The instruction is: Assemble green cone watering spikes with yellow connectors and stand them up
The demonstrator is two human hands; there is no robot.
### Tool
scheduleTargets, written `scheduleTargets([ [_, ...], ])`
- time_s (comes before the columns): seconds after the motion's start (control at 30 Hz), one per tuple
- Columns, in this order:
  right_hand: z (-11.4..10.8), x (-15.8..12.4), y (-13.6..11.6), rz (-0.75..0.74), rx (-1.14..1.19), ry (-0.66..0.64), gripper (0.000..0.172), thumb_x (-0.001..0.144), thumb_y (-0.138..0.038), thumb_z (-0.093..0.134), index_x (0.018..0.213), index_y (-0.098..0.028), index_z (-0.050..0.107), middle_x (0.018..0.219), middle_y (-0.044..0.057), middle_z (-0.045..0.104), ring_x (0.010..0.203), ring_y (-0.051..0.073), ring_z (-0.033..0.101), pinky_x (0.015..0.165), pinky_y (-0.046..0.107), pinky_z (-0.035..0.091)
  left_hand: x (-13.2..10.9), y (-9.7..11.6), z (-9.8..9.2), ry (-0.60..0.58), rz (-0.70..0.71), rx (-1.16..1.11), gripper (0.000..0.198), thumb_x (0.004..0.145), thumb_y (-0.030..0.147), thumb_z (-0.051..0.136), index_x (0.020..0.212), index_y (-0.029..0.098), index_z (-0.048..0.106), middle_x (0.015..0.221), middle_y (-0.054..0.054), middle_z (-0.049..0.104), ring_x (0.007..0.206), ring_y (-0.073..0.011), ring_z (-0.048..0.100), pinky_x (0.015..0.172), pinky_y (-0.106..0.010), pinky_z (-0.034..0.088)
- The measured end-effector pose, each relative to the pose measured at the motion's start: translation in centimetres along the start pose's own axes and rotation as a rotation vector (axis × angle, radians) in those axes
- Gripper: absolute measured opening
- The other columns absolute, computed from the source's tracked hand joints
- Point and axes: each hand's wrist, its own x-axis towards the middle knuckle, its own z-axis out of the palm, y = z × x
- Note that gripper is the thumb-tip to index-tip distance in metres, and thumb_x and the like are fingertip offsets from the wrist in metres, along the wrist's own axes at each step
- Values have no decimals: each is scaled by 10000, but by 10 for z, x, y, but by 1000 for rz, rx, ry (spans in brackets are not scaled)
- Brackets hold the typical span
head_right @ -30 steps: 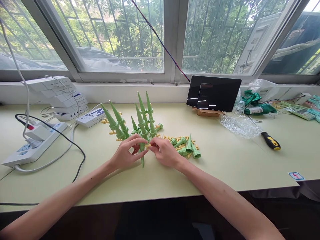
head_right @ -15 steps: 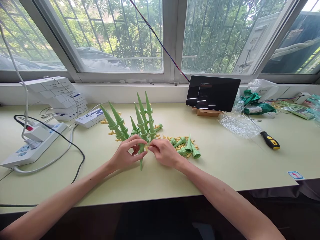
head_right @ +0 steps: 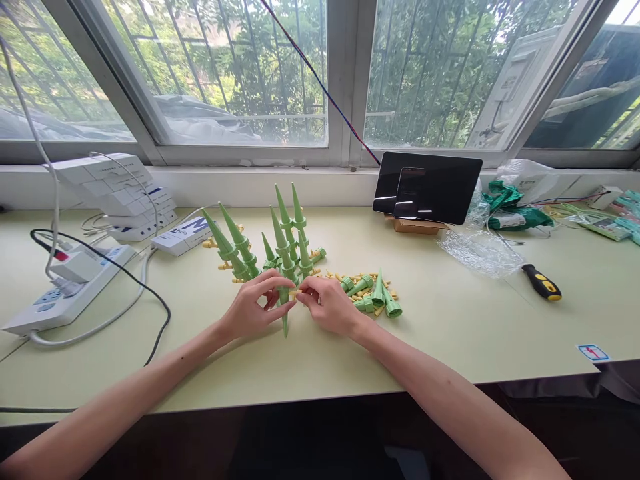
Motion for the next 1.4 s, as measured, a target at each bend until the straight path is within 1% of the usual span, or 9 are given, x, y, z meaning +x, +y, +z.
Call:
scheduleTargets([
  [0.27, 1, 0, 4, -8, -46, -7, 158, 905, -189, 554, 749, -177, 576, 634, -27, 548, 561, 98, 435, 554, 227, 342, -1, 2, 0, -23, -26, -6, 181, 858, 231, 653, 1034, 191, 636, 834, 1, 519, 566, -66, 468, 529, -217, 440],
  [0.63, -1, 0, 3, 10, -65, -11, 195, 905, -187, 546, 711, -172, 565, 597, -43, 495, 542, 85, 393, 543, 217, 313, 0, 3, -1, -44, -51, -34, 159, 863, 238, 650, 1013, 190, 632, 841, -1, 519, 565, -64, 461, 534, -219, 442],
  [1.0, 0, 0, 3, -5, -46, -4, 200, 905, -189, 544, 707, -169, 561, 577, -49, 477, 517, 79, 371, 529, 219, 293, 0, 4, -1, -47, -79, -59, 151, 859, 245, 652, 996, 190, 624, 839, 3, 517, 569, -64, 463, 537, -220, 443],
  [1.4, 0, 0, 2, -9, -53, 0, 188, 904, -198, 548, 719, -169, 567, 587, -42, 492, 526, 86, 379, 550, 223, 315, 2, 8, 0, -73, -170, -165, 135, 843, 233, 652, 939, 180, 573, 854, 4, 521, 580, -61, 495, 537, -210, 484],
])
